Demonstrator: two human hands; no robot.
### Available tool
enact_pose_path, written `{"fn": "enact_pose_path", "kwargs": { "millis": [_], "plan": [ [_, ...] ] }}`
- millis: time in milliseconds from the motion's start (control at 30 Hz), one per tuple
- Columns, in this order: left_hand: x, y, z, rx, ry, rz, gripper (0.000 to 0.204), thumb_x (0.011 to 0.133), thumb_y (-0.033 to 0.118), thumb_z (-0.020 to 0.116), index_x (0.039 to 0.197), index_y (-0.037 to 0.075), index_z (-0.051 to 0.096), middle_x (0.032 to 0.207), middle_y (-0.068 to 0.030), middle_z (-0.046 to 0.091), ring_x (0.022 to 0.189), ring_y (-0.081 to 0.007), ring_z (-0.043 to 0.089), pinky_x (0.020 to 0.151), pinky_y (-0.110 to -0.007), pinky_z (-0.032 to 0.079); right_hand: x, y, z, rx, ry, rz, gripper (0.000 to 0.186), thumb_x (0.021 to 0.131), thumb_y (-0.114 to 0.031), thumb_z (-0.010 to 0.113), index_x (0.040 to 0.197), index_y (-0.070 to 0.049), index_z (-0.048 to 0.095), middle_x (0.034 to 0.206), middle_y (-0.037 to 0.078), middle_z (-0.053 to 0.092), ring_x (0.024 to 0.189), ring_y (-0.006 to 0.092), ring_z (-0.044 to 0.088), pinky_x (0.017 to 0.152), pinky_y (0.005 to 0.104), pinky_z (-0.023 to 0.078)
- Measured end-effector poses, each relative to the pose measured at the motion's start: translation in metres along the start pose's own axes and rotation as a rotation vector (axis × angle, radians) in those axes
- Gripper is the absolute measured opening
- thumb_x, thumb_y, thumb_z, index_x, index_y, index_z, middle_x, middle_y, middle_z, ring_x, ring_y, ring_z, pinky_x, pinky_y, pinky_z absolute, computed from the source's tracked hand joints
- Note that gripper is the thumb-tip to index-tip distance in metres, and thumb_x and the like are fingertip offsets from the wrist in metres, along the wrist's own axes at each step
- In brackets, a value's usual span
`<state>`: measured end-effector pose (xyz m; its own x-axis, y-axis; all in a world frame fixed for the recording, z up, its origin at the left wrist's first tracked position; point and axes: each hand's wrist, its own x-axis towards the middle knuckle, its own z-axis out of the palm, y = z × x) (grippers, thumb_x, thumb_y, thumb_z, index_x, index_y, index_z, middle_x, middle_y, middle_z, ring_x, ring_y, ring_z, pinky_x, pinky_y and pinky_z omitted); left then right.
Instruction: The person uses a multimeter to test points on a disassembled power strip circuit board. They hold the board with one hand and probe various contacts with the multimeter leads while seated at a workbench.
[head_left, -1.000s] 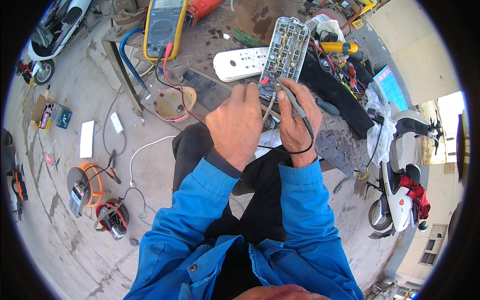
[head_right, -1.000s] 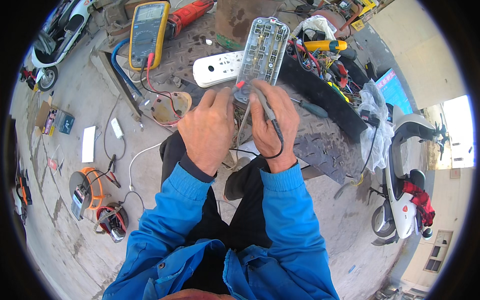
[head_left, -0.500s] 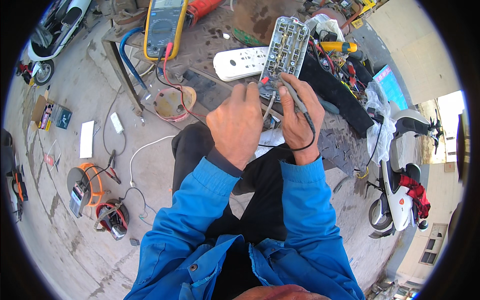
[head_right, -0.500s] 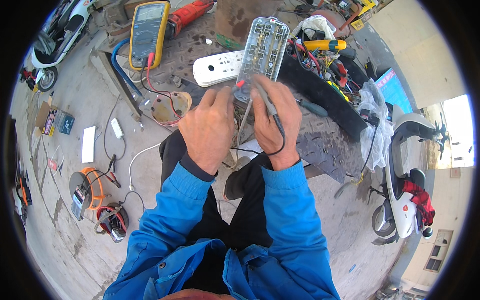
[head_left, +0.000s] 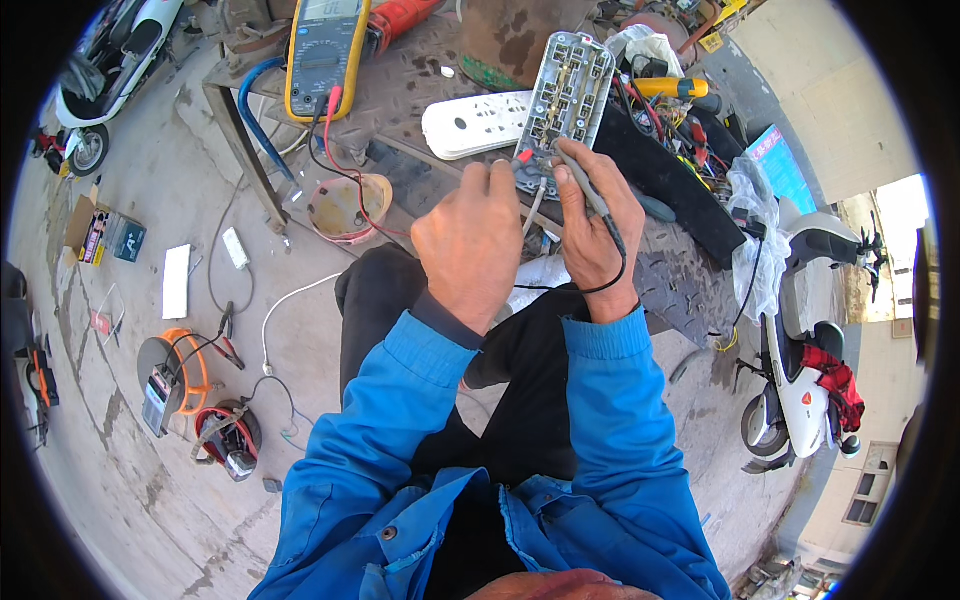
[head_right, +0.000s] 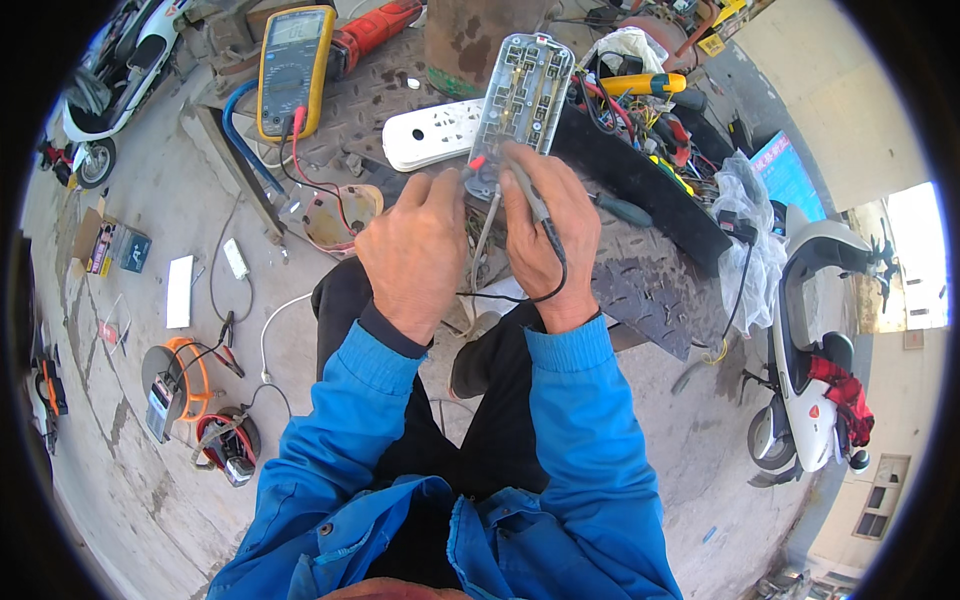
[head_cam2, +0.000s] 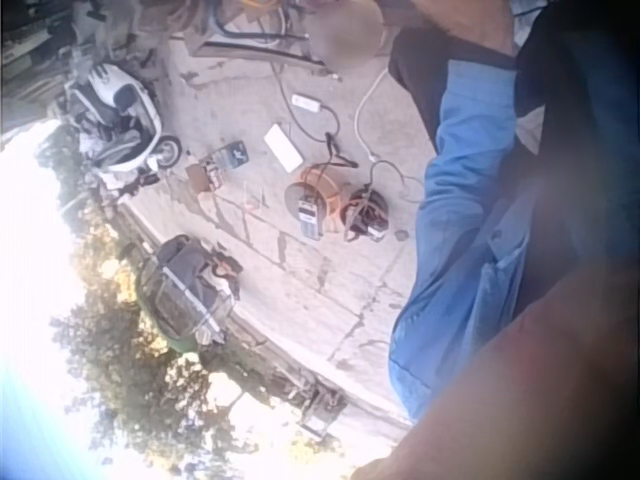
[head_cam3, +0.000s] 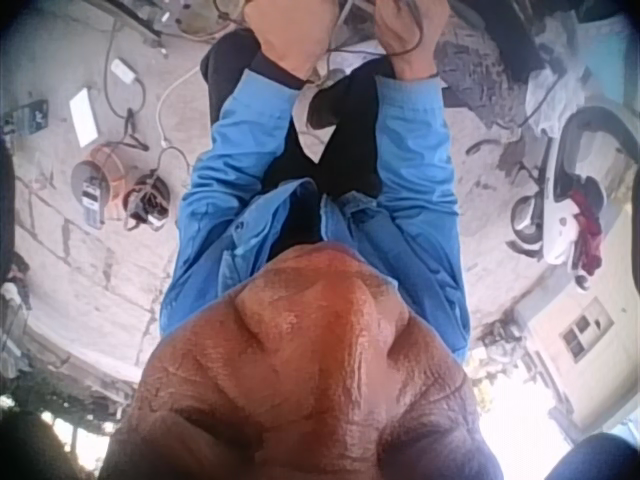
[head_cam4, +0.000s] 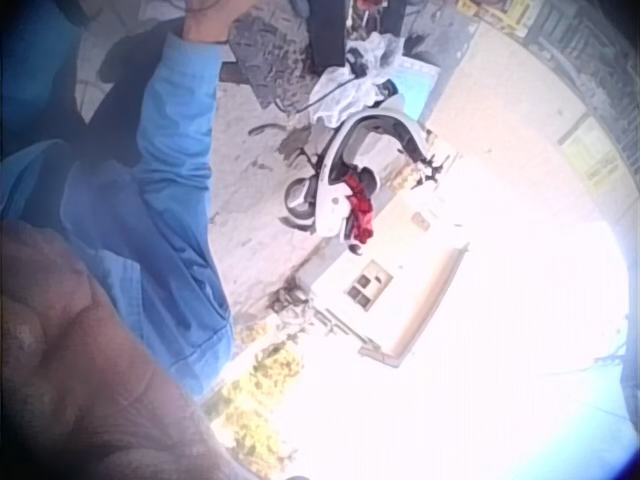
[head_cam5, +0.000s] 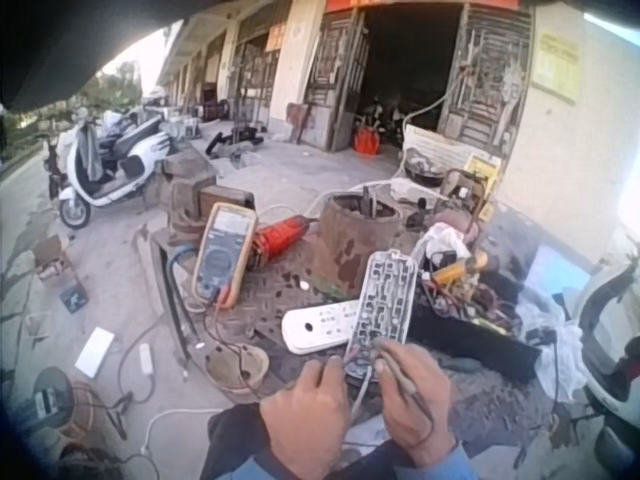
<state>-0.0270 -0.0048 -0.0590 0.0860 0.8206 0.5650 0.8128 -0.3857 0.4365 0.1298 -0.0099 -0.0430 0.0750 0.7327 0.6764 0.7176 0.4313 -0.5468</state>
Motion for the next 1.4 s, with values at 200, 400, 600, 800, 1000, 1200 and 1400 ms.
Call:
{"fn": "enact_pose_path", "kwargs": {
  "millis": [200, 400, 600, 800, 1000, 1200, 1400],
  "plan": [
    [0.002, -0.001, -0.003, 0.013, -0.024, 0.028, 0.01, 0.096, 0.011, 0.07, 0.104, 0.007, 0.071, 0.093, -0.0088, 0.07, 0.074, -0.031, 0.08, 0.057, -0.044, 0.059, 0.003, -0.003, -0.005, -0.094, -0.066, -0.003, 0.025, 0.112, -0.011, 0.074, 0.133, 0.001, 0.078, 0.111, 0.014, 0.08, 0.1, 0.0223, 0.078, 0.09, 0.0347, 0.06],
    [-0.002, -0.007, 0.006, -0.007, 0.054, 0.041, 0.005, 0.091, 0.012, 0.073, 0.091, 0.009, 0.069, 0.087, -0.0075, 0.071, 0.071, -0.0295, 0.08, 0.054, -0.042, 0.058, -0.006, -0.001, -0.011, 0.047, -0.084, 0.123, 0.027, 0.111, -0.014, 0.075, 0.134, 0.0, 0.078, 0.117, 0.012, 0.082, 0.106, 0.0176, 0.076, 0.096, 0.0323, 0.059],
    [-0.004, -0.021, 0.012, -0.109, 0.066, 0.014, 0.007, 0.091, 0.015, 0.073, 0.09, 0.008, 0.074, 0.087, -0.0098, 0.075, 0.07, -0.0326, 0.08, 0.055, -0.044, 0.058, -0.029, -0.002, -0.012, 0.124, -0.007, 0.211, 0.028, 0.113, -0.018, 0.074, 0.133, 0.0, 0.079, 0.114, 0.013, 0.085, 0.11, 0.0188, 0.079, 0.099, 0.0331, 0.06],
    [0.001, -0.026, 0.011, -0.186, 0.066, -0.023, 0.007, 0.091, 0.014, 0.072, 0.091, 0.009, 0.076, 0.088, -0.0092, 0.075, 0.07, -0.0352, 0.079, 0.057, -0.046, 0.059, -0.029, 0.001, -0.011, 0.075, 0.011, 0.239, 0.031, 0.111, -0.02, 0.075, 0.132, 0.002, 0.079, 0.108, 0.012, 0.084, 0.101, 0.0165, 0.078, 0.095, 0.0318, 0.061],
    [-0.006, -0.042, 0.001, -0.317, 0.047, -0.025, 0.007, 0.094, 0.015, 0.075, 0.093, 0.008, 0.076, 0.089, -0.0088, 0.074, 0.068, -0.0375, 0.076, 0.058, -0.048, 0.058, -0.03, 0.006, -0.011, 0.177, 0.064, 0.304, 0.03, 0.111, -0.018, 0.073, 0.131, 0.003, 0.078, 0.105, 0.012, 0.083, 0.101, 0.0181, 0.078, 0.096, 0.0333, 0.06],
    [-0.013, -0.045, -0.001, -0.371, -0.002, -0.019, 0.009, 0.095, 0.017, 0.078, 0.098, 0.009, 0.078, 0.093, -0.0076, 0.075, 0.07, -0.0377, 0.076, 0.061, -0.049, 0.059, -0.033, 0.011, -0.017, 0.299, 0.136, 0.34, 0.025, 0.11, -0.015, 0.072, 0.125, 0.003, 0.078, 0.098, 0.009, 0.079, 0.094, 0.0141, 0.074, 0.091, 0.029, 0.055],
    [-0.019, -0.043, -0.001, -0.379, -0.024, -0.06, 0.017, 0.098, 0.014, 0.078, 0.112, 0.008, 0.086, 0.094, -0.0082, 0.078, 0.078, -0.0358, 0.076, 0.064, -0.045, 0.056, -0.036, 0.005, -0.015, 0.26, 0.104, 0.335, 0.019, 0.109, -0.012, 0.072, 0.12, 0.002, 0.079, 0.094, 0.006, 0.077, 0.088, 0.0121, 0.072, 0.083, 0.0278, 0.054]
  ]
}}
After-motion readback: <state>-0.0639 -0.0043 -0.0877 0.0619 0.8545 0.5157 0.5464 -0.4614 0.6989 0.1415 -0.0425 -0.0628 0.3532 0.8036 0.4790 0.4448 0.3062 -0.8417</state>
